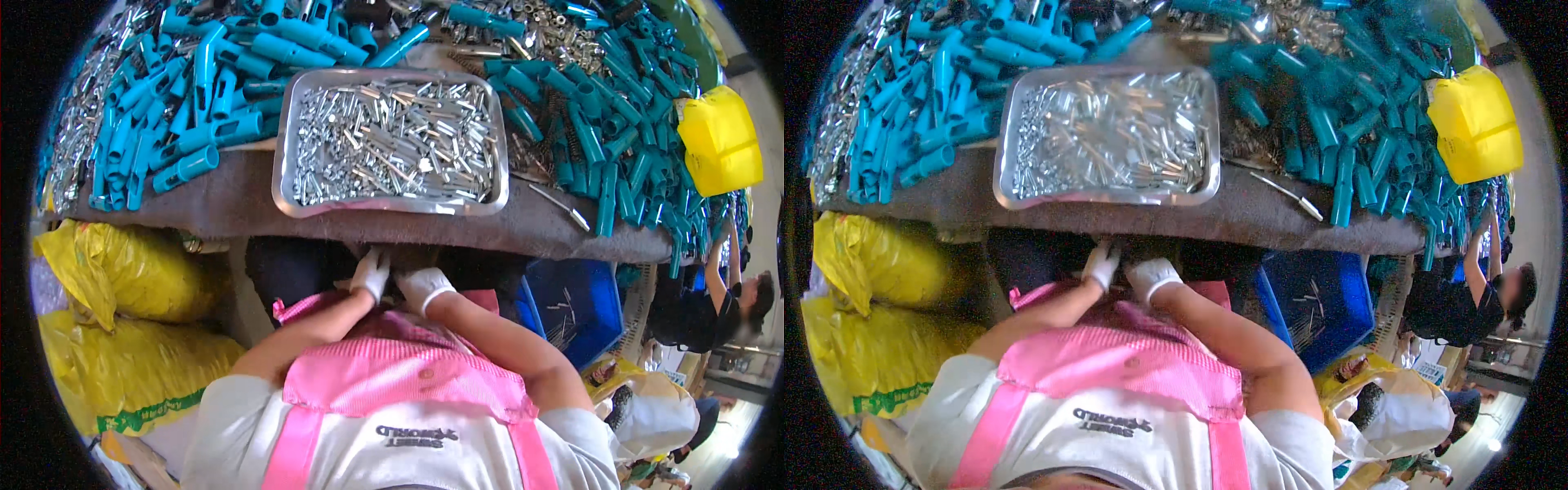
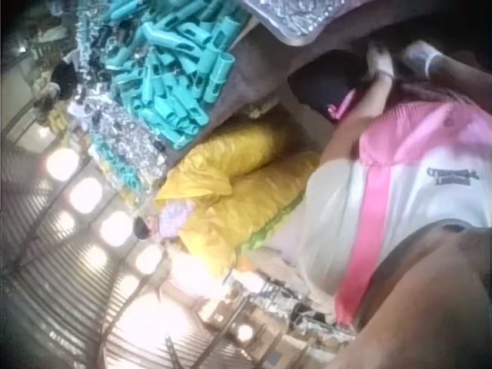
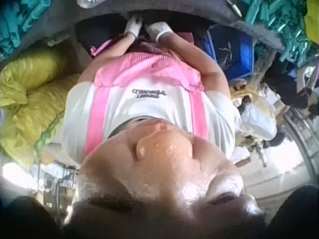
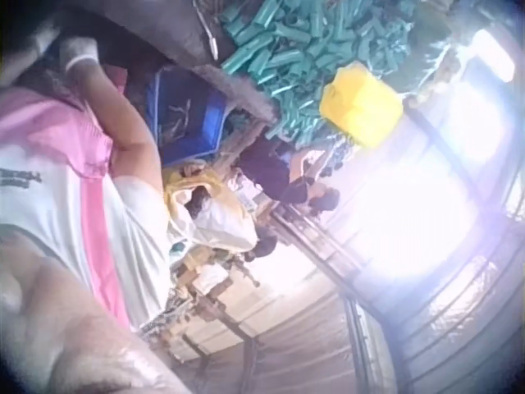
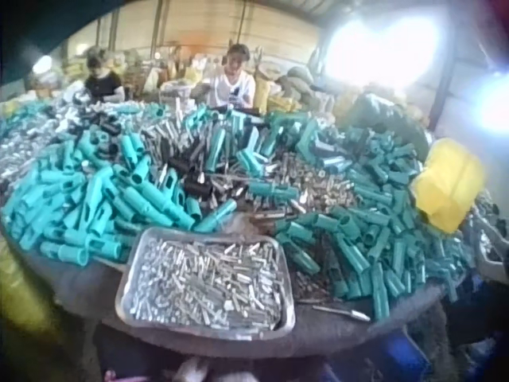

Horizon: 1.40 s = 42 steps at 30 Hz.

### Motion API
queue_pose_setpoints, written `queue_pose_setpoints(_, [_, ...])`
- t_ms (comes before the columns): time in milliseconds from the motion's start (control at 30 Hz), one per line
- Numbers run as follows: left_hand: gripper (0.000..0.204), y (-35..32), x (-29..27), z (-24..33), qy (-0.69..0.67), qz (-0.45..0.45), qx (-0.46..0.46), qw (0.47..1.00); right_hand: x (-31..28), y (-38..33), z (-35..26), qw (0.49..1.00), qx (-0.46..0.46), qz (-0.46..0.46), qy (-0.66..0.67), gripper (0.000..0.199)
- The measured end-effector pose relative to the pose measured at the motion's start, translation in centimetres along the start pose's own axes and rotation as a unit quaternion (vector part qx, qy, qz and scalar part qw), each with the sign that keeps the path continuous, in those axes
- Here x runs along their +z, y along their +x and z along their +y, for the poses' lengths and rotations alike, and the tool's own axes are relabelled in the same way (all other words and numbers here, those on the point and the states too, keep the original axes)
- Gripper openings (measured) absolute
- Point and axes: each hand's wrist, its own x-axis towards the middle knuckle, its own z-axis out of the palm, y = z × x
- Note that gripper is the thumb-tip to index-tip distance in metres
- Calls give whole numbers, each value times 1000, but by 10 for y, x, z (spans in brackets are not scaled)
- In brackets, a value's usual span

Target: Assembling plastic and metal components to create tool or handle assemblies at a factory workbench.

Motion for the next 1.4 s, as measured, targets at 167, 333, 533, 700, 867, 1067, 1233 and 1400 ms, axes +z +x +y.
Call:
queue_pose_setpoints(167, [35,-17,22,-23,33,51,-20,998,5,4,-3,1000,-12,0,-6,24])
queue_pose_setpoints(333, [40,4,52,-50,99,68,-33,992,54,38,22,1000,13,4,-23,25])
queue_pose_setpoints(533, [40,18,34,-31,96,-77,-85,989,54,27,14,996,74,-29,28,24])
queue_pose_setpoints(700, [43,-32,-26,3,-307,-63,97,945,-35,-49,-11,996,30,41,67,45])
queue_pose_setpoints(867, [55,-65,-71,42,-13,70,422,904,-114,-149,-10,953,-33,132,272,54])
queue_pose_setpoints(1067, [39,-89,-109,95,-67,-276,404,870,-171,-192,3,909,-266,97,307,40])
queue_pose_setpoints(1233, [37,-100,-105,120,1,-236,345,909,-200,-194,-87,862,-272,337,264,45])
queue_pose_setpoints(1400, [38,-105,-177,124,-36,-66,249,966,-185,-197,-65,887,-135,442,16,44])
